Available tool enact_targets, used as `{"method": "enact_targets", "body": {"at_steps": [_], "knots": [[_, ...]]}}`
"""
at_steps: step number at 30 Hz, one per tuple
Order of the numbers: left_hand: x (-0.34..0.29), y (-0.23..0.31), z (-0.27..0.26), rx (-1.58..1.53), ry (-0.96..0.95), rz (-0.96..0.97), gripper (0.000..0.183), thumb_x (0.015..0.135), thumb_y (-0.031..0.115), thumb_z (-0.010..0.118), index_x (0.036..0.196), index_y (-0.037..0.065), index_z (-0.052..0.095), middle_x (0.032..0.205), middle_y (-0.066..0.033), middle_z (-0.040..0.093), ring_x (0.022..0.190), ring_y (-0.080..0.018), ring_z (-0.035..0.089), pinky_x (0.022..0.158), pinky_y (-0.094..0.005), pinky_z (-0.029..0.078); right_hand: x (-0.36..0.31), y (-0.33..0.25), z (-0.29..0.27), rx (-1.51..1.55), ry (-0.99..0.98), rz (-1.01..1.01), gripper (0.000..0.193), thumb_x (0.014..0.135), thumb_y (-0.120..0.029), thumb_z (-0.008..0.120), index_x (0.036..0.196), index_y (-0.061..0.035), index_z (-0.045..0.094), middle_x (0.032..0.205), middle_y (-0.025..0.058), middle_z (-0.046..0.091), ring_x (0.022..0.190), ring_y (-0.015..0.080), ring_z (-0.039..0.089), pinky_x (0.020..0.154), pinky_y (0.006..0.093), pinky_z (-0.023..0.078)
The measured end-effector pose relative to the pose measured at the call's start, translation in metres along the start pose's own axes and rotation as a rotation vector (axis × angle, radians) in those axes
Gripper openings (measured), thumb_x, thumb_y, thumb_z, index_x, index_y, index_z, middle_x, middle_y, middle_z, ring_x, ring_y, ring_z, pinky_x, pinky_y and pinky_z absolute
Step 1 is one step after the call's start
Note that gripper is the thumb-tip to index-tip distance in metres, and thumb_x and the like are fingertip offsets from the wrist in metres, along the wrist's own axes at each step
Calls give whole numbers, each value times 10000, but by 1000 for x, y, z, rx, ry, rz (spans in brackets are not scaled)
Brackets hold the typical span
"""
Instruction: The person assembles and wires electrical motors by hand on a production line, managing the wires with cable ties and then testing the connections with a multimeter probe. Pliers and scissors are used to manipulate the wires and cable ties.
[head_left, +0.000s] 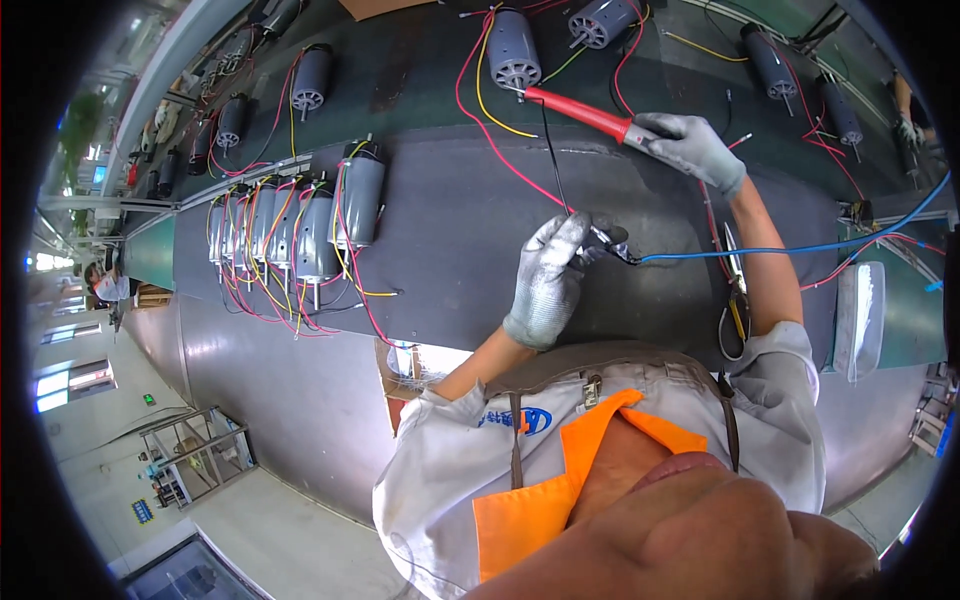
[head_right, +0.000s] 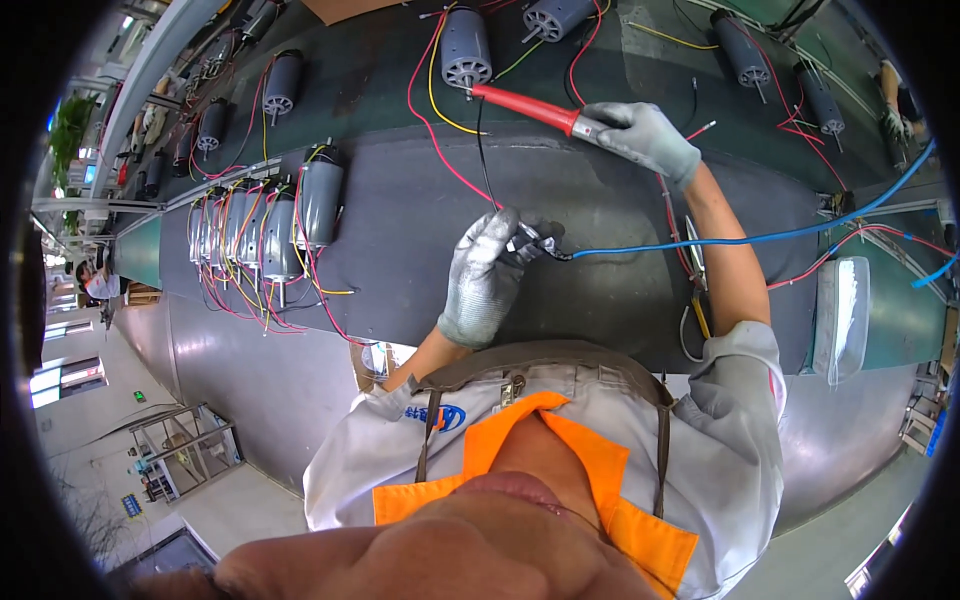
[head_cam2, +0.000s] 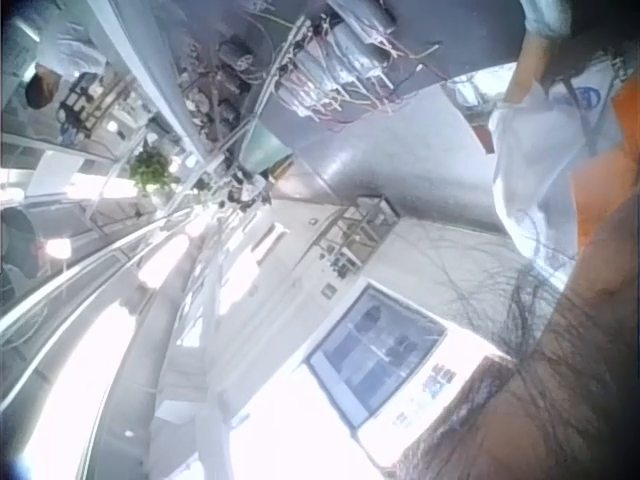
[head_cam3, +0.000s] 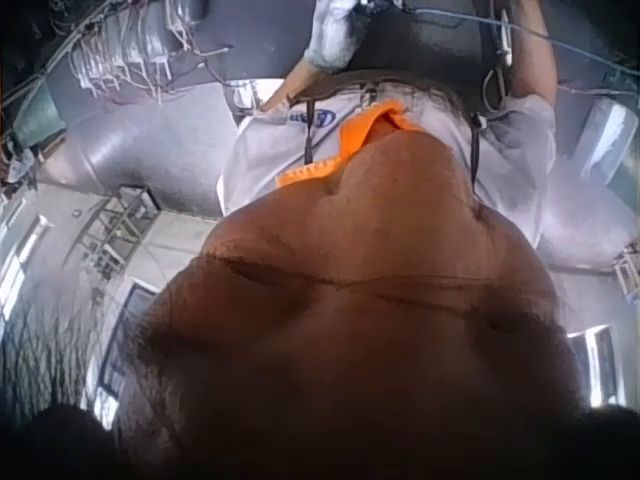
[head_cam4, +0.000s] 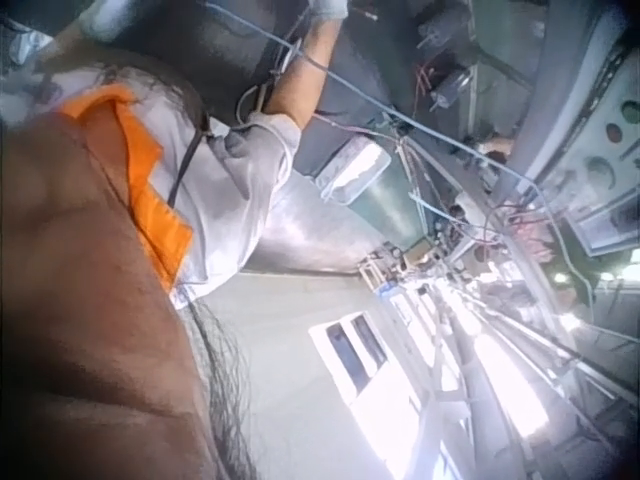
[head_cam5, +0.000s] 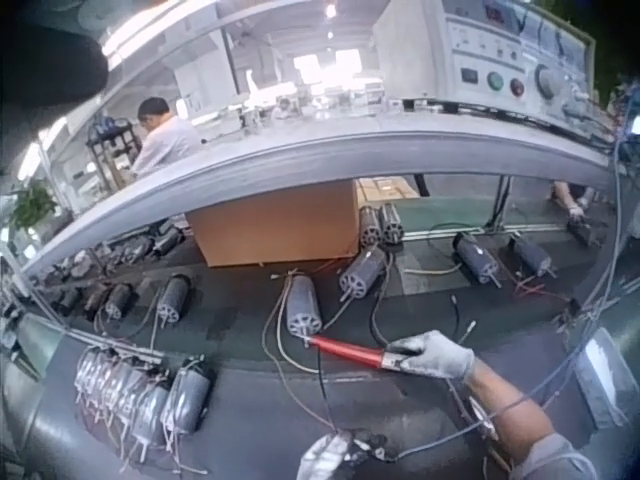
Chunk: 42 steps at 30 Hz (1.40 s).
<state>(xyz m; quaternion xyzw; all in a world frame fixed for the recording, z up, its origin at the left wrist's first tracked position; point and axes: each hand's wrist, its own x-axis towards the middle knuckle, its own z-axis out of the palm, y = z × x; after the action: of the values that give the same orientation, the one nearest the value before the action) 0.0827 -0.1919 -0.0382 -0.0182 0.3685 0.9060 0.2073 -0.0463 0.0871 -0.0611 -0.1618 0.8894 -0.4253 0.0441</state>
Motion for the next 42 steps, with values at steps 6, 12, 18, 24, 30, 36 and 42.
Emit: {"method": "enact_targets", "body": {"at_steps": [6,12,18,24,30,36,42], "knots": [[1,-3,3,132,-2,12,358,1014,275,537,1144,-45,627,1072,-148,681,1052,-244,652,950,-398,505,-22,-31,-1,-152,121,30,375,854,-125,646,1210,-9,656,1103,200,692,1026,323,676,914,374,505],[5,-18,-6,74,-34,-57,325,1015,230,527,1154,-47,622,1106,-151,673,1048,-244,652,948,-407,508,-142,-37,-45,-630,320,216,547,783,-70,698,1317,-65,578,1065,217,631,1048,404,605,868,462,489],[1,-4,-35,632,-69,329,216,973,156,587,1028,-35,672,981,-75,689,895,-152,644,828,-308,506,-142,-136,38,304,-370,-204,470,901,-295,686,1258,7,635,1144,165,690,1053,316,657,954,397,491],[-47,95,-98,2177,910,409,543,751,201,798,1208,10,574,1238,-231,583,1058,-373,585,894,-478,466,-138,-96,30,548,417,346,351,976,-189,594,1253,23,639,1028,109,698,822,171,654,773,300,527],[48,112,7,2042,144,1031,767,701,122,812,1384,14,479,1308,-220,537,1241,-419,495,1059,-493,403,-113,-48,85,172,130,66,393,911,-155,672,1254,24,606,1176,170,689,1080,240,664,947,336,491],[326,86,20,2349,-39,526,837,773,416,783,1408,55,375,1262,-233,553,1168,-400,582,938,-516,496,-90,-88,77,80,-109,149,405,926,-241,636,1261,-17,598,1208,234,645,1106,391,621,952,411,496],[416,30,23,2112,-180,313,604,730,623,748,982,74,758,995,-127,744,897,-289,713,805,-420,543,-115,-61,51,152,255,352,421,937,-184,648,1314,-3,597,1236,185,669,1136,271,651,1005,359,467]]}}
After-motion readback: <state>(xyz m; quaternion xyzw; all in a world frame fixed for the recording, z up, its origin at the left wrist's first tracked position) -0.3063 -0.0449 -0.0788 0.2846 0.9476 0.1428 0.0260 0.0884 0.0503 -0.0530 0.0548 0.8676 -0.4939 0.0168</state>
